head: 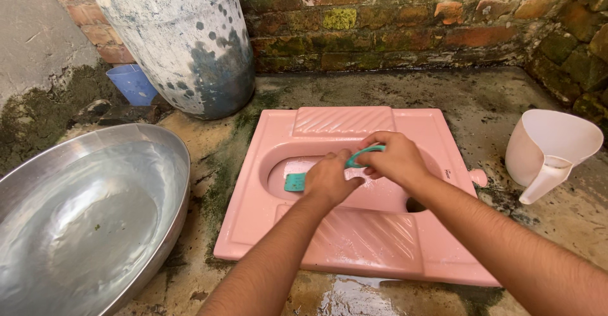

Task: The person washes a pink squat toilet by pouring water from a pitcher, applying detergent from a bag, and scrubbing the surfaces with a long-handled brush.

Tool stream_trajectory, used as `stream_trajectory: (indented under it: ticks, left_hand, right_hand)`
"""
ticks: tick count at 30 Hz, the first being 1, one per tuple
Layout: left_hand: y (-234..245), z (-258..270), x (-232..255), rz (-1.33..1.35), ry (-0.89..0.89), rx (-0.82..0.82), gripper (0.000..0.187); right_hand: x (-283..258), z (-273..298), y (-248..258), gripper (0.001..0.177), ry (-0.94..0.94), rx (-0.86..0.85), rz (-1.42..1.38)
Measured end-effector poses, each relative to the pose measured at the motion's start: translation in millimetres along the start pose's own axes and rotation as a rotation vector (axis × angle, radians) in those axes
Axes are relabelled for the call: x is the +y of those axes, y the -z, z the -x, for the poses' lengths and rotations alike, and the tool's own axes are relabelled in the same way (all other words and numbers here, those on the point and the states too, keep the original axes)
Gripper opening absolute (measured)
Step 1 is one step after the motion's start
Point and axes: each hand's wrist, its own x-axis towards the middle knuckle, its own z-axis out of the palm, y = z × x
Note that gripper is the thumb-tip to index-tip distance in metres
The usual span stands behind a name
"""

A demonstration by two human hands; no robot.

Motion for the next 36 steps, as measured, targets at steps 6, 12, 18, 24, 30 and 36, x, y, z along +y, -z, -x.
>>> stream_trajectory:
  ticks: [6,12,18,24,30,36]
  left_hand:
    - [-10,-14,-2,0.068,0.103,0.254,0.03]
    - [8,-7,-12,0.1,0.07,0.095,0.033]
    - [17,-6,-3,0.253,0.089,-0.132,0.038]
    - [6,-15,-12,0.524,0.025,-0.269,0.026]
    - [12,-20,-13,0.618,0.026,-0.383,0.023]
    - [7,-31,-12,0.646,-0.033,-0.363,0.026]
  right_hand:
    - [-38,4,-11,0.041,0.155,-0.129,-0.018]
    - [-54,34,-5,0.046,0.209,-0.014,0.469]
    - [-52,47,-8,0.048,0.454,0.135,0.717]
    - [-63,60,-12,0.04,0.175,0.041,0.654]
    - [-83,59,-12,0.038,0.092,0.029,0.647]
    - [-79,42,-4,0.035,0.12,0.067,0.702]
